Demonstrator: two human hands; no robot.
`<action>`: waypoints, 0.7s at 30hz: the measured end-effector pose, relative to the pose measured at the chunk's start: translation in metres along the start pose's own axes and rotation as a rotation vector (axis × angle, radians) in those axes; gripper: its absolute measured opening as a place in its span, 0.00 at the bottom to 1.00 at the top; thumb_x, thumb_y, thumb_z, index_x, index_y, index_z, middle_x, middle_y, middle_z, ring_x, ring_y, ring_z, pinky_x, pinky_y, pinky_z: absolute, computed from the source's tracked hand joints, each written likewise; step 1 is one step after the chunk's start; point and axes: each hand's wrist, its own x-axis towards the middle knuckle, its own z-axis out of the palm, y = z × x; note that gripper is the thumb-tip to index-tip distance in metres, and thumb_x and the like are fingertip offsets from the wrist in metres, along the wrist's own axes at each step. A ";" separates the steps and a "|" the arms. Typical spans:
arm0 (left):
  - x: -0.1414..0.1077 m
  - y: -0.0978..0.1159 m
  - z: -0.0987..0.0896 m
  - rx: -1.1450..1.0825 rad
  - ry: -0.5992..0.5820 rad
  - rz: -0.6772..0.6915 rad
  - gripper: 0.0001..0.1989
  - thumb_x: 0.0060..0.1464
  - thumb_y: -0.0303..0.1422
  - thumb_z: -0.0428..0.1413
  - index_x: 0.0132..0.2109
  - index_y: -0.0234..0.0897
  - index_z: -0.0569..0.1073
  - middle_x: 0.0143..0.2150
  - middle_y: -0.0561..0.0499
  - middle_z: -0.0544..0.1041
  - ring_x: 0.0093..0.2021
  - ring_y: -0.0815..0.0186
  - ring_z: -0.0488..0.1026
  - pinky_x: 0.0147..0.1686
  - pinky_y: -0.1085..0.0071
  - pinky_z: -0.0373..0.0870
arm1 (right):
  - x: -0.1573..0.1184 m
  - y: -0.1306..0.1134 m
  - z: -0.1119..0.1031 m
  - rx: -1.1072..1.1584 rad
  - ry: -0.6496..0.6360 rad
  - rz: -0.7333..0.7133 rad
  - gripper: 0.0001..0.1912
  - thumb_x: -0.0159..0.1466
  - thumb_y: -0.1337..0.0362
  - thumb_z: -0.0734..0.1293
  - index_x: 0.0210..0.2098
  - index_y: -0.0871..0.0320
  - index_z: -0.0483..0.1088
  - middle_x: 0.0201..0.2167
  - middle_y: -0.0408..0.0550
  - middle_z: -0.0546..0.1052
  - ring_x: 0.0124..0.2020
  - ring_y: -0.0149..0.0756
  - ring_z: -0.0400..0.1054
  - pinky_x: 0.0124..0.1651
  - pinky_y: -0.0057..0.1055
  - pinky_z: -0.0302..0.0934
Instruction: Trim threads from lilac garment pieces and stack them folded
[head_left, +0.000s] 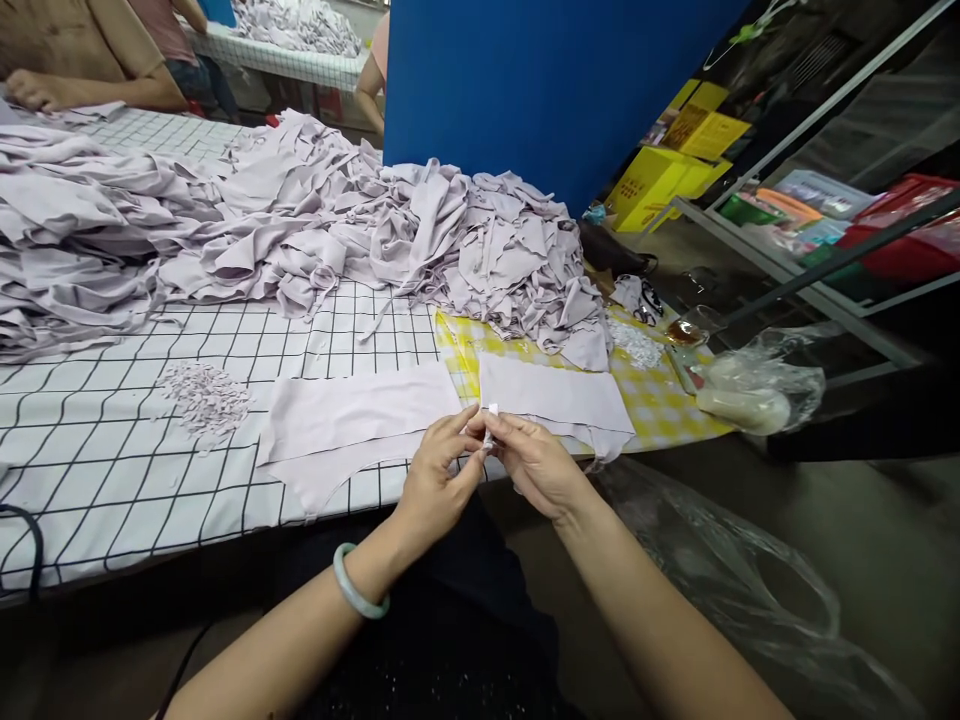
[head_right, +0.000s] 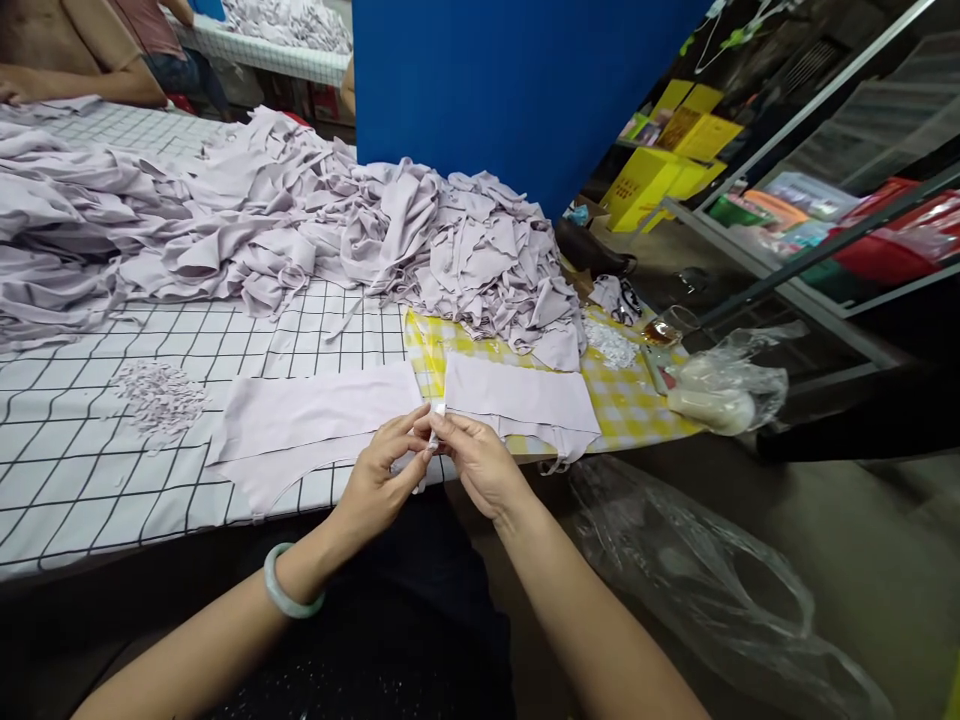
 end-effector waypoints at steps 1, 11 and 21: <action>-0.002 -0.001 0.000 0.010 0.011 -0.007 0.06 0.60 0.30 0.55 0.36 0.39 0.76 0.62 0.42 0.73 0.64 0.55 0.67 0.63 0.48 0.60 | 0.001 -0.002 0.001 0.011 0.004 0.000 0.17 0.58 0.48 0.72 0.31 0.56 0.77 0.32 0.46 0.76 0.39 0.37 0.69 0.47 0.34 0.62; 0.023 0.020 -0.042 -0.398 -0.177 -0.452 0.08 0.58 0.36 0.57 0.34 0.36 0.73 0.27 0.52 0.74 0.32 0.65 0.72 0.40 0.66 0.70 | -0.019 -0.001 0.010 -0.105 -0.213 0.118 0.18 0.66 0.48 0.65 0.31 0.57 0.69 0.22 0.39 0.61 0.23 0.28 0.55 0.28 0.28 0.53; 0.004 0.006 -0.047 0.068 -0.074 -0.143 0.06 0.57 0.29 0.55 0.32 0.37 0.72 0.31 0.52 0.72 0.33 0.66 0.69 0.36 0.68 0.68 | -0.032 0.023 0.019 -0.449 0.035 -0.018 0.15 0.67 0.49 0.64 0.38 0.53 0.71 0.27 0.41 0.69 0.29 0.32 0.61 0.31 0.28 0.55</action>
